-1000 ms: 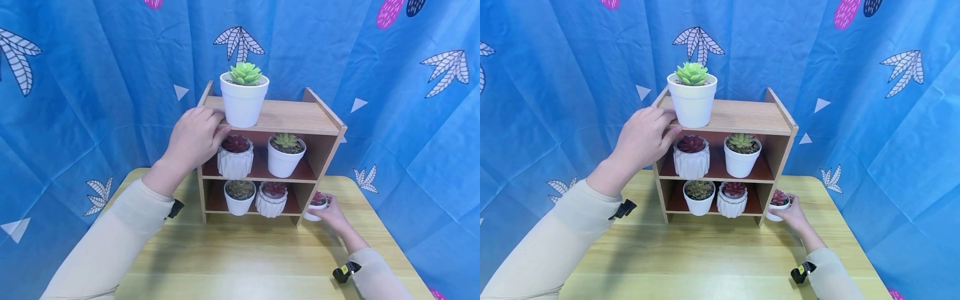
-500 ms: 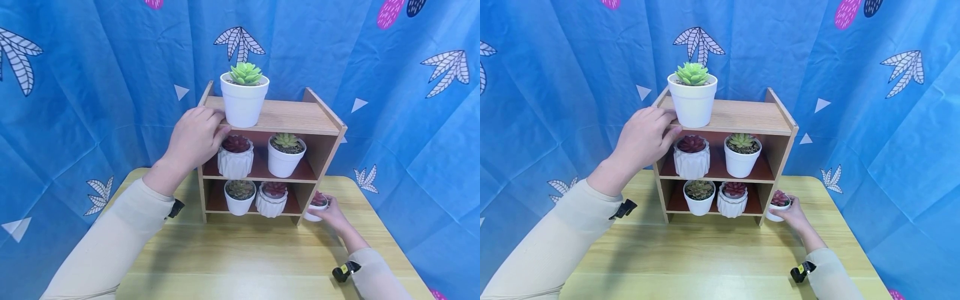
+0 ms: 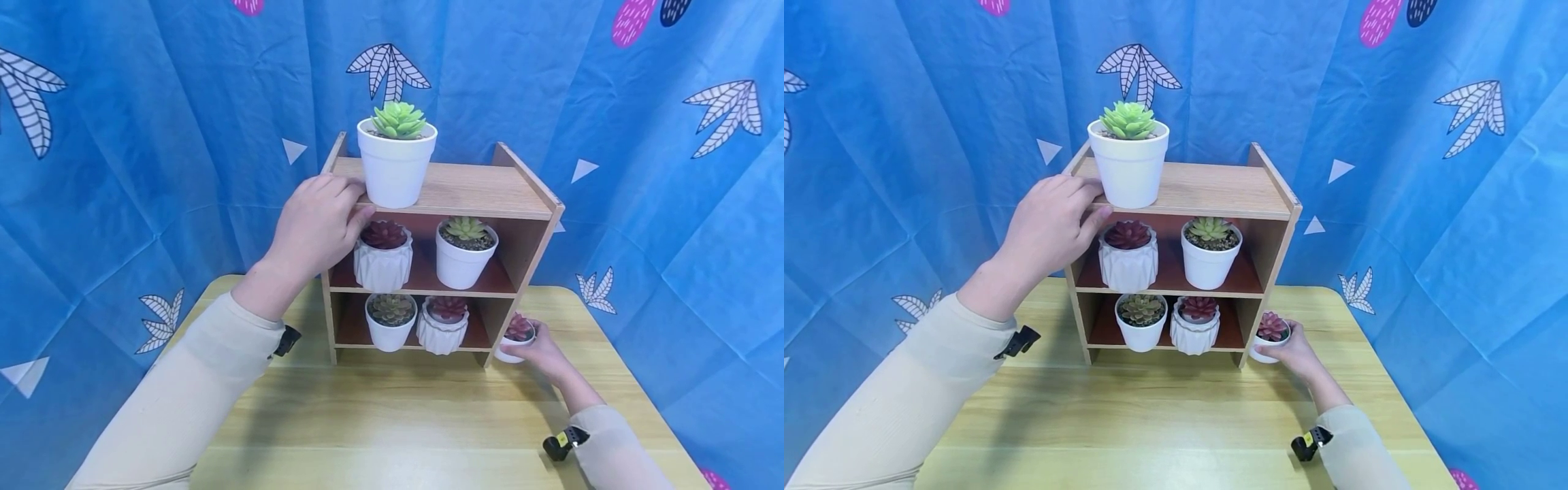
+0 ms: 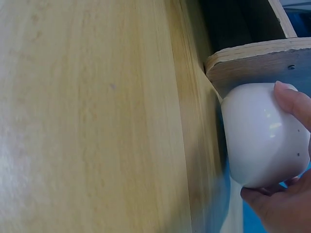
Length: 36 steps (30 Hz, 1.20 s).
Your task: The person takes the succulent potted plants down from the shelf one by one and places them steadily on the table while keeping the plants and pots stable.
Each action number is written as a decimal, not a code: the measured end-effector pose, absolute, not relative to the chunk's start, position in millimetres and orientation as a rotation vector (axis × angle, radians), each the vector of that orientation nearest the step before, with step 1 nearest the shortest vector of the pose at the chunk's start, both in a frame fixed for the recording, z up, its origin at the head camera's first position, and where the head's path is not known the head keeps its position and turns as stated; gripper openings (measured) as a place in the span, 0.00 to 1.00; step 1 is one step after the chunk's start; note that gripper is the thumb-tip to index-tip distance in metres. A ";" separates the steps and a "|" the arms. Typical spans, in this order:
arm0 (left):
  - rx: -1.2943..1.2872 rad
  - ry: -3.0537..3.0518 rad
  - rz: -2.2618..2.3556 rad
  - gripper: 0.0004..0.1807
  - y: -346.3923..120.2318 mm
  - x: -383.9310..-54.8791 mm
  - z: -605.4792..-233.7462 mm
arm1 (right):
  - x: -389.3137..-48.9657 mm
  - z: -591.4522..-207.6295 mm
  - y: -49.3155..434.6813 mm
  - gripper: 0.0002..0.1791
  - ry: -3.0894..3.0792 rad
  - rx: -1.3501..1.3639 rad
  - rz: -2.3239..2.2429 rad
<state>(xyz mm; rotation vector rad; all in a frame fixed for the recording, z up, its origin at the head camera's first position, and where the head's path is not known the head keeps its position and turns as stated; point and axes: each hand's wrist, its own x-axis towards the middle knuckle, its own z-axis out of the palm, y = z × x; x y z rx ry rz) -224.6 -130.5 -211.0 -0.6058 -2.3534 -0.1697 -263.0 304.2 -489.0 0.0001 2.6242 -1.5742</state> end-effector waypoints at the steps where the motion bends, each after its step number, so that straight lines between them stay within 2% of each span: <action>1: -0.605 -2.355 -0.170 0.20 -130.5 -224.5 -211.1 | -263.1 -489.4 304.1 0.56 2.631 -0.009 -1.566; 7: -0.602 -2.354 -0.164 0.20 -130.7 -224.0 -210.9 | -262.0 -489.3 301.8 0.54 2.684 -0.063 -1.510; 36: -0.598 -2.372 -0.170 0.20 -131.4 -222.8 -209.1 | -253.7 -472.9 291.9 0.63 2.720 0.063 -1.290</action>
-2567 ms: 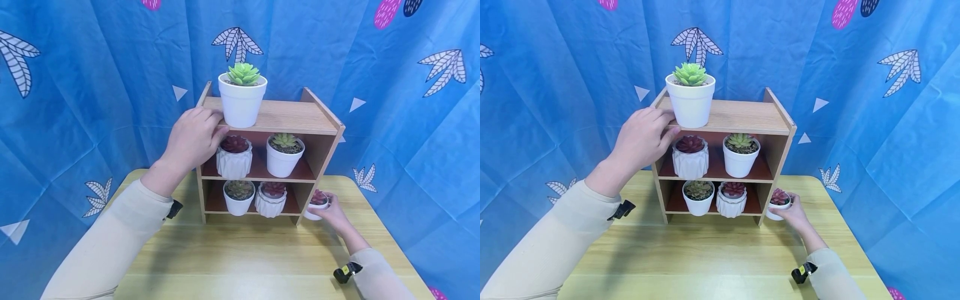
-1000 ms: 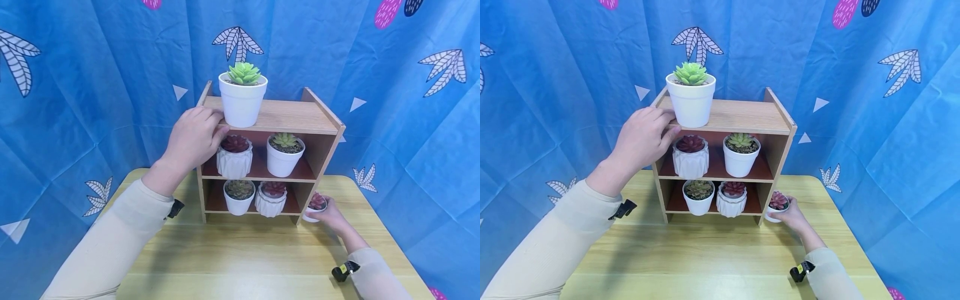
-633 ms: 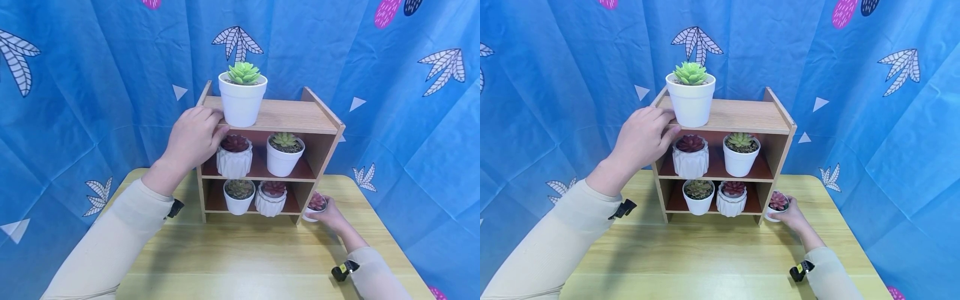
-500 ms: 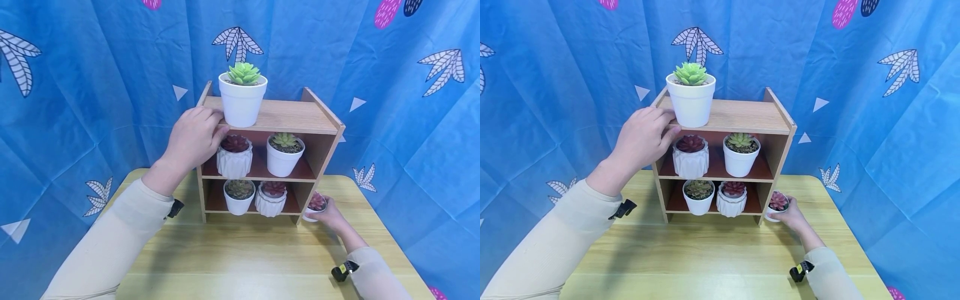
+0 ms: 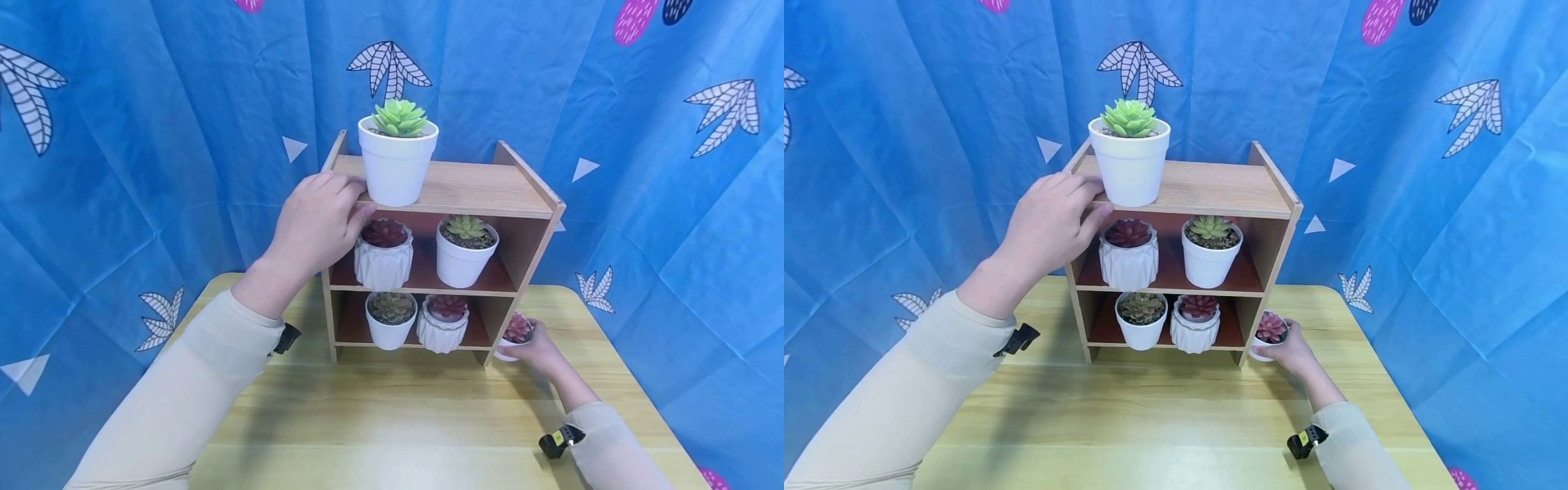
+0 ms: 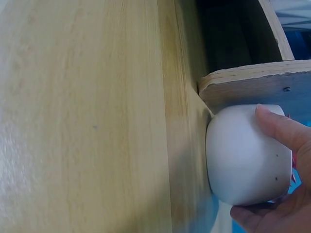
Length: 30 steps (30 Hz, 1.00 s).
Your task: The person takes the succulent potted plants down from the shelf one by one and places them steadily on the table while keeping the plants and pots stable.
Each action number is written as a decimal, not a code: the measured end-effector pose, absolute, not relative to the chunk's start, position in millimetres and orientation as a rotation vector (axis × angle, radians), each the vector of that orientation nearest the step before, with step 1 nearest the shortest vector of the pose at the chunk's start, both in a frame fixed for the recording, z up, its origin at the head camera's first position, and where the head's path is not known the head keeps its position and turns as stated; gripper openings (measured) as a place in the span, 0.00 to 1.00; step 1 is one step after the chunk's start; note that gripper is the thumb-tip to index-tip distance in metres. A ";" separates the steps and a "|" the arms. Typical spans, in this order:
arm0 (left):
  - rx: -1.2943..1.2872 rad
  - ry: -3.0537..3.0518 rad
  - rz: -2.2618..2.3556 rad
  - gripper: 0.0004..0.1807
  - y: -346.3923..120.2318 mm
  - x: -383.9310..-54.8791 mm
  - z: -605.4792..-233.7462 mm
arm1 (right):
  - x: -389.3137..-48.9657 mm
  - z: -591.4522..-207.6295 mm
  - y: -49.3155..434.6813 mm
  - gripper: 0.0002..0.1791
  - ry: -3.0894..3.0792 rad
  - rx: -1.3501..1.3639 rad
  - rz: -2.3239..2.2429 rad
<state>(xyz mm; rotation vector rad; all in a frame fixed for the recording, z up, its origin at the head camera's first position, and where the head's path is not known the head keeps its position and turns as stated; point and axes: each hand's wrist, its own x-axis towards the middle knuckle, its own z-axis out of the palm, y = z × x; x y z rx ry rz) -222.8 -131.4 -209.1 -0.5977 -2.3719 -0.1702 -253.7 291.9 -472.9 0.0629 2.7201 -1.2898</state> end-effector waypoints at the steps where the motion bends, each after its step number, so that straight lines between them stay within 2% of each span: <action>1: -0.598 -2.372 -0.170 0.20 -131.3 -222.8 -209.1 | -253.6 -473.0 291.8 0.63 2.720 0.057 -1.298; 15: -0.602 -2.363 -0.170 0.20 -130.9 -222.5 -209.1 | -251.1 -469.1 297.7 0.63 2.697 -0.049 -1.343; 30: -0.600 -2.363 -0.176 0.20 -131.1 -223.5 -209.3 | -244.0 -453.1 308.3 0.62 2.641 -0.021 -1.241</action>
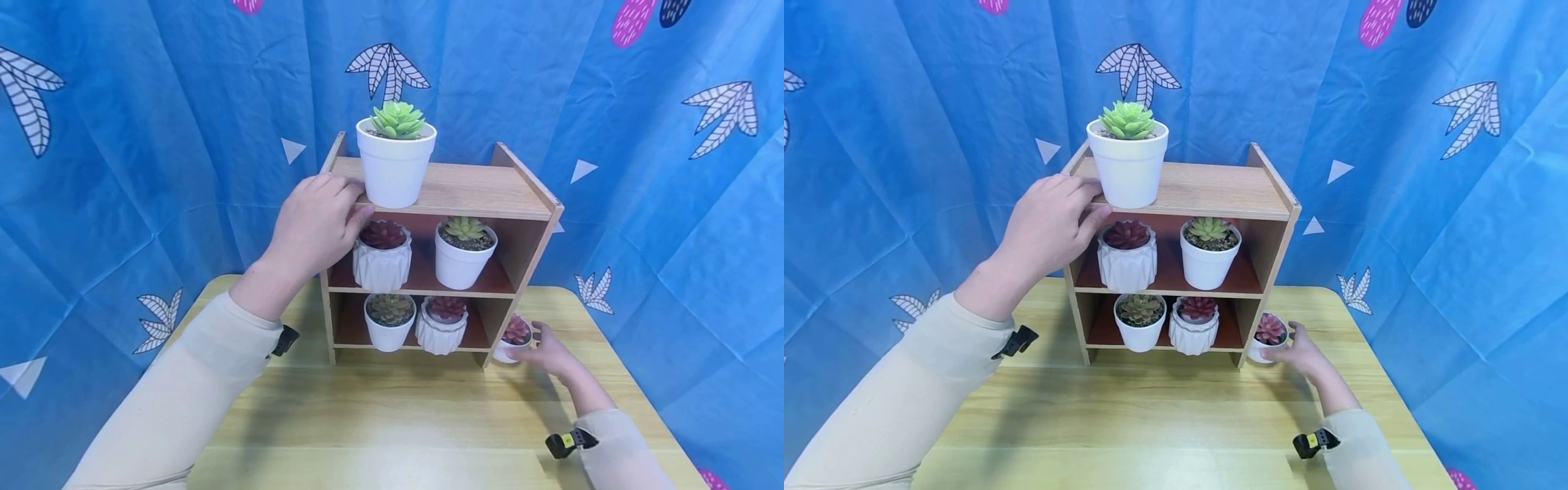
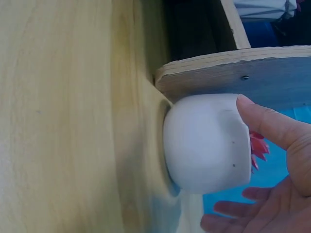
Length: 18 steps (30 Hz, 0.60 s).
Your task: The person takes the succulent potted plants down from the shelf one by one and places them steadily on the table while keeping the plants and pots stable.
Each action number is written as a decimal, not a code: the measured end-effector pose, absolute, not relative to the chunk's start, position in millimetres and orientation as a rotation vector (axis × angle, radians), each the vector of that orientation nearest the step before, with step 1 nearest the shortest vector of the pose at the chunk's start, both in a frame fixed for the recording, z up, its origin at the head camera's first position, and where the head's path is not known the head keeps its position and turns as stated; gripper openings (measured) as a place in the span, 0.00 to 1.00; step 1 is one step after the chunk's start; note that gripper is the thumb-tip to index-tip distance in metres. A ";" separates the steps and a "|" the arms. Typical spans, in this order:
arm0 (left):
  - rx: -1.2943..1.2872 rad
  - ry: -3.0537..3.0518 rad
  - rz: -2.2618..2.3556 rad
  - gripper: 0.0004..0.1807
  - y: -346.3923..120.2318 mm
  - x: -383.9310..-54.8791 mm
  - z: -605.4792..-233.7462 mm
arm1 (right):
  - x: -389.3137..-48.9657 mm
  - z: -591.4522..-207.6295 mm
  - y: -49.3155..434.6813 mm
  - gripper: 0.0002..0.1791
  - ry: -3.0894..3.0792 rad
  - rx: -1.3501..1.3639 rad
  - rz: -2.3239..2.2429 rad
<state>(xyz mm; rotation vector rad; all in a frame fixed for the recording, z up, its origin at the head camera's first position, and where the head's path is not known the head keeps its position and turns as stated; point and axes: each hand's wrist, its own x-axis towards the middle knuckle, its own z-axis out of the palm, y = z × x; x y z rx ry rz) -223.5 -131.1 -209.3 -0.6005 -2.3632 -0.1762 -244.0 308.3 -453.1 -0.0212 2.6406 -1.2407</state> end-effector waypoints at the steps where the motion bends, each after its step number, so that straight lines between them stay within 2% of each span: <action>1: -0.601 -2.362 -0.176 0.20 -131.2 -223.4 -209.4 | -243.5 -451.7 308.6 0.62 2.645 -0.025 -1.228; 18: -0.606 -2.358 -0.172 0.20 -131.2 -224.2 -210.0 | -234.6 -431.3 313.5 0.52 2.738 -0.087 -1.023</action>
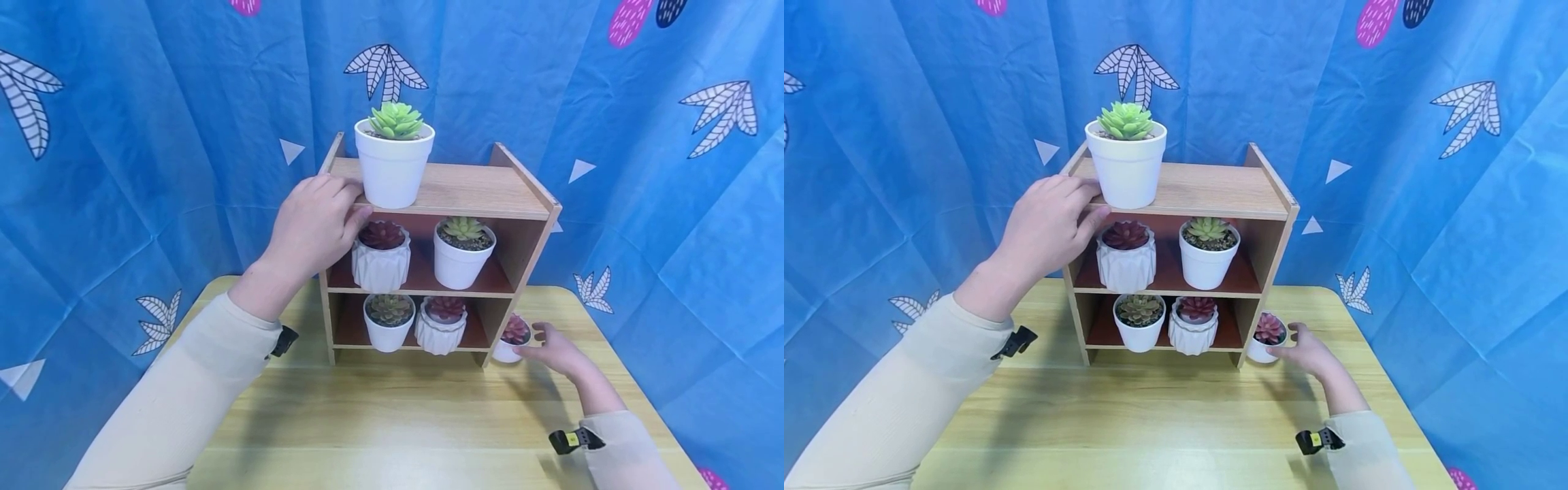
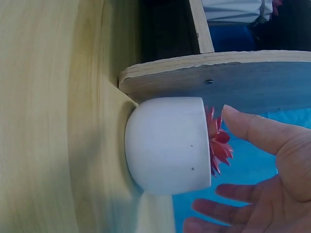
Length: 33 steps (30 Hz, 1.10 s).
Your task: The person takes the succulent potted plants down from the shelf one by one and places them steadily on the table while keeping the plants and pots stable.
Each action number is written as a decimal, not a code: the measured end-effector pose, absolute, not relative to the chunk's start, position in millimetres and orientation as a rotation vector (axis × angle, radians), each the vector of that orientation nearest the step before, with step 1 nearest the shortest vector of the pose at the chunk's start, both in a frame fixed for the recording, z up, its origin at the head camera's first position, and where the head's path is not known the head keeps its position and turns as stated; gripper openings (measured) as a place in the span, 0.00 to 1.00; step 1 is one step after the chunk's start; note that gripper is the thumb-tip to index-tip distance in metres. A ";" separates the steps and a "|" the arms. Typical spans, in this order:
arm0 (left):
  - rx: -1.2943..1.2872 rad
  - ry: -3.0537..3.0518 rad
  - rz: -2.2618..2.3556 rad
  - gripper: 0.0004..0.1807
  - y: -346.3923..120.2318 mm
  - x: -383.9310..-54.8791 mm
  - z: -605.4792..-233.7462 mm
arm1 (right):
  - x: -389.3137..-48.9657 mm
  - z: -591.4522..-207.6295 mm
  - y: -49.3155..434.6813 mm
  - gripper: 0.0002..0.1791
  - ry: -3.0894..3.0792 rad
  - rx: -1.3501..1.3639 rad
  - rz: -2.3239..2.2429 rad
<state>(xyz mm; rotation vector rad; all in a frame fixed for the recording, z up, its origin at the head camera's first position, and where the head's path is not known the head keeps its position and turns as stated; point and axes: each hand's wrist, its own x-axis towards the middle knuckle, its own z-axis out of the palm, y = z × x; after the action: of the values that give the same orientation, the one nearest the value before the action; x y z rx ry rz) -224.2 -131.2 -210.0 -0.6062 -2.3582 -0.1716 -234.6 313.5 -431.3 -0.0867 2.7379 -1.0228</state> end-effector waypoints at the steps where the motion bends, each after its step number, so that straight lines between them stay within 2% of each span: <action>1: -0.607 -2.359 -0.173 0.19 -131.3 -224.1 -210.0 | -234.2 -430.7 313.5 0.51 2.739 -0.089 -1.018; 33: -0.606 -2.356 -0.170 0.20 -131.2 -223.2 -209.8 | -219.9 -392.5 307.0 0.38 2.847 -0.200 -0.827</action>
<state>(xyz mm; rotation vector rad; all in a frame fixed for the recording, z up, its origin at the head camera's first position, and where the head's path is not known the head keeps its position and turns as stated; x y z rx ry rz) -223.2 -131.2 -209.8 -0.6059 -2.3561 -0.1705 -219.9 307.0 -392.5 -0.2004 2.8469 -0.8272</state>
